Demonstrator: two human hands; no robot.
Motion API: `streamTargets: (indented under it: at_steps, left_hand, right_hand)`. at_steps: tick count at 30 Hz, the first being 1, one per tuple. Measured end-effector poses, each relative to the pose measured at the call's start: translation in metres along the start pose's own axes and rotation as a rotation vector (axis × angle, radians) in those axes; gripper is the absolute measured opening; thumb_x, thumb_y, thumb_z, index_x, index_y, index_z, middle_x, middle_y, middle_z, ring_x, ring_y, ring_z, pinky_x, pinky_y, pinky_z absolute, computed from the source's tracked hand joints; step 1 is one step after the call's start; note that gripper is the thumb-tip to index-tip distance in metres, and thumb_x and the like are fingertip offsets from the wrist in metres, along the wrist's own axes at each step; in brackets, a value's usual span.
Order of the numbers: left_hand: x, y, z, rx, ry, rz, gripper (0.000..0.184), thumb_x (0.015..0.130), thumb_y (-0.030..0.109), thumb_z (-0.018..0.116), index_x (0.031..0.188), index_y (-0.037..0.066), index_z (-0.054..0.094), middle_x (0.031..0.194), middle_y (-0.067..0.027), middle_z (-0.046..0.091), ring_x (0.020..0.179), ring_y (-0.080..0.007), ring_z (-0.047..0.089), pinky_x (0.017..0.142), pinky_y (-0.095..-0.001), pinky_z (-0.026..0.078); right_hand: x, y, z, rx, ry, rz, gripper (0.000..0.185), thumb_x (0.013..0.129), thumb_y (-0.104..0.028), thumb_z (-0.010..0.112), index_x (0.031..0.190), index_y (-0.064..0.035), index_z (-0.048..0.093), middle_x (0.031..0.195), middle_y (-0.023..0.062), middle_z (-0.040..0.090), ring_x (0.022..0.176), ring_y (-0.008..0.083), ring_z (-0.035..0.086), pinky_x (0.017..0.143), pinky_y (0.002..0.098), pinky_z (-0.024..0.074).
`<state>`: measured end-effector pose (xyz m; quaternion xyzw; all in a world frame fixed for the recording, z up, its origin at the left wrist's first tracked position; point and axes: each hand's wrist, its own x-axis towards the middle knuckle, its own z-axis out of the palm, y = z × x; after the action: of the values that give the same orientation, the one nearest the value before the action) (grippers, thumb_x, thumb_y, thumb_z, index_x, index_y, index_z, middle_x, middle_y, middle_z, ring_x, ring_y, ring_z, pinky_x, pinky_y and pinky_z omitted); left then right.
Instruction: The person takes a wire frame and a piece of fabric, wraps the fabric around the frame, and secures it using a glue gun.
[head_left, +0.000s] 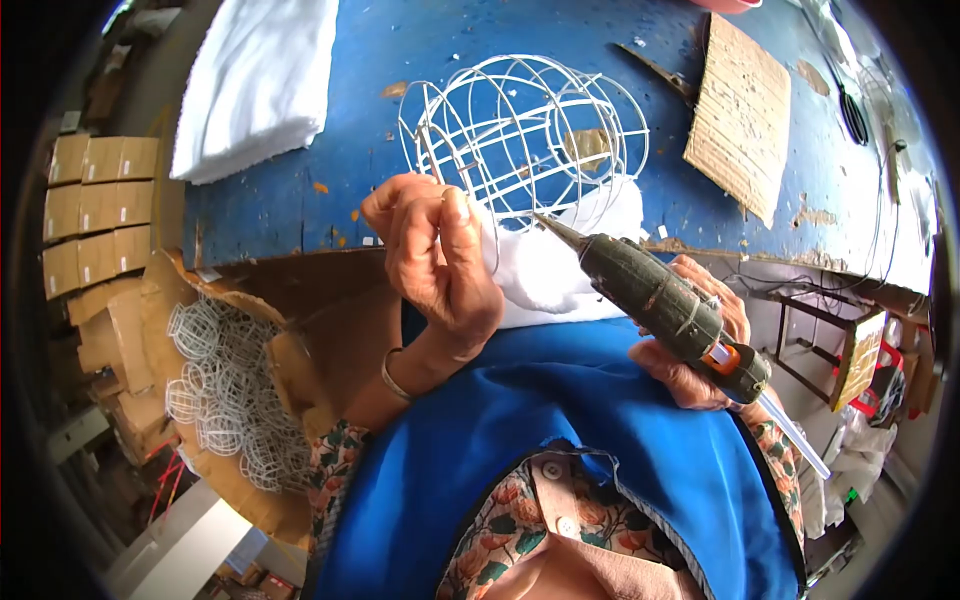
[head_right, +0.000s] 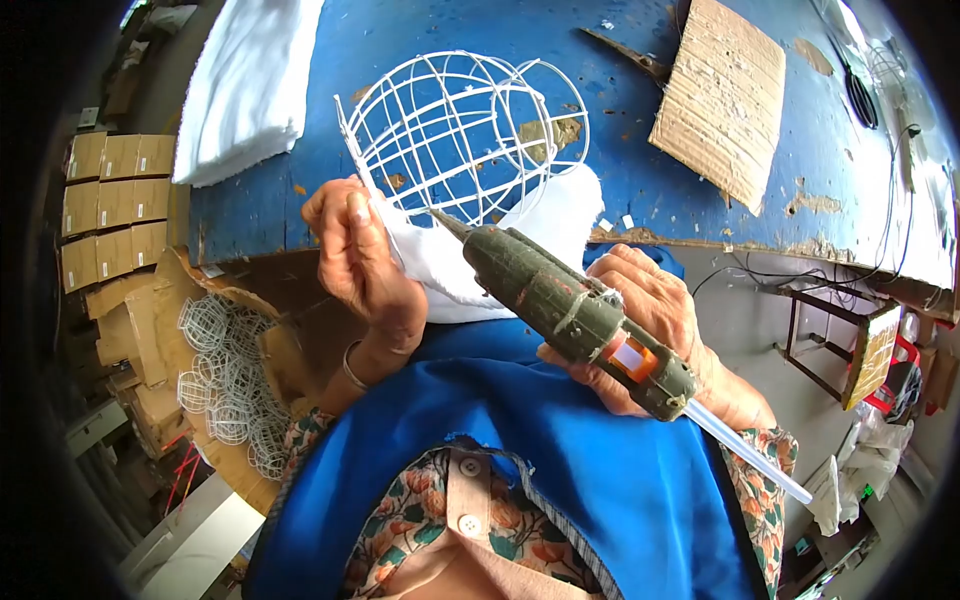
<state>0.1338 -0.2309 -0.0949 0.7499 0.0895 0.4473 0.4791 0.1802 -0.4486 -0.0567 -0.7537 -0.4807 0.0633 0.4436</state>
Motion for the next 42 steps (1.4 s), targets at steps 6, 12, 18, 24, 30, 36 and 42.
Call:
streamTargets:
  at_steps: [6, 12, 18, 24, 30, 36, 42]
  left_hand:
    - [-0.001, -0.002, 0.001, 0.004, 0.014, 0.029, 0.015, 0.089, 0.001, 0.052, 0.074, 0.001, 0.052, 0.078, -0.0073, 0.053, 0.091, -0.0241, 0.044, 0.081, -0.0357, 0.037]
    - [-0.001, -0.002, 0.000, -0.002, 0.014, 0.020, 0.011, 0.088, -0.001, 0.051, 0.078, -0.002, 0.053, 0.081, -0.0092, 0.054, 0.090, -0.0237, 0.044, 0.079, -0.0342, 0.038]
    - [-0.002, -0.006, -0.005, 0.052, -0.054, 0.093, 0.020, 0.097, 0.006, 0.044, 0.101, -0.009, 0.057, 0.101, -0.0111, 0.049, 0.091, -0.0157, 0.048, 0.083, -0.0288, 0.039]
    - [-0.001, -0.003, -0.003, 0.033, -0.042, 0.097, 0.020, 0.096, 0.005, 0.044, 0.101, -0.010, 0.057, 0.101, -0.0127, 0.050, 0.091, -0.0167, 0.049, 0.082, -0.0296, 0.040]
    - [-0.001, -0.003, 0.000, -0.055, 0.026, 0.019, 0.011, 0.090, 0.000, 0.049, 0.080, -0.003, 0.053, 0.086, -0.0109, 0.052, 0.090, -0.0208, 0.043, 0.079, -0.0306, 0.037]
    - [-0.004, -0.011, -0.006, 0.028, -0.020, 0.074, 0.022, 0.097, 0.004, 0.042, 0.103, -0.011, 0.057, 0.102, -0.0115, 0.051, 0.094, -0.0168, 0.050, 0.082, -0.0289, 0.041]
    - [-0.003, -0.003, -0.001, -0.063, 0.024, -0.008, 0.013, 0.092, -0.001, 0.047, 0.082, -0.005, 0.053, 0.090, -0.0111, 0.050, 0.089, -0.0189, 0.042, 0.078, -0.0292, 0.036]
  right_hand:
    - [-0.002, 0.000, -0.001, 0.001, 0.023, 0.009, 0.037, 0.065, -0.023, 0.080, 0.083, -0.0003, 0.057, 0.072, 0.0110, 0.054, 0.061, 0.0268, 0.053, 0.056, 0.0362, 0.0436]
    - [-0.005, 0.002, -0.002, 0.029, 0.026, 0.022, 0.036, 0.067, -0.024, 0.079, 0.083, -0.0008, 0.057, 0.072, 0.0111, 0.054, 0.060, 0.0269, 0.052, 0.056, 0.0369, 0.0429]
    - [-0.007, 0.002, -0.002, 0.052, 0.037, 0.055, 0.036, 0.068, -0.026, 0.078, 0.083, -0.0010, 0.057, 0.071, 0.0107, 0.054, 0.060, 0.0269, 0.051, 0.056, 0.0369, 0.0425]
    - [-0.008, 0.001, -0.002, 0.060, 0.067, 0.067, 0.031, 0.071, -0.026, 0.076, 0.083, -0.0030, 0.058, 0.071, 0.0087, 0.055, 0.061, 0.0262, 0.052, 0.056, 0.0368, 0.0426]
    - [-0.009, 0.002, -0.007, 0.030, 0.035, 0.033, 0.033, 0.069, -0.022, 0.077, 0.085, -0.0012, 0.057, 0.070, 0.0098, 0.054, 0.059, 0.0259, 0.051, 0.055, 0.0376, 0.0416]
    - [-0.010, 0.004, -0.004, 0.010, 0.058, 0.018, 0.032, 0.068, -0.019, 0.077, 0.085, -0.0016, 0.057, 0.069, 0.0092, 0.053, 0.060, 0.0261, 0.051, 0.055, 0.0374, 0.0421]
    - [-0.012, 0.002, -0.007, 0.034, 0.030, 0.128, 0.030, 0.070, -0.022, 0.075, 0.084, -0.0029, 0.057, 0.070, 0.0092, 0.053, 0.062, 0.0266, 0.051, 0.055, 0.0370, 0.0417]
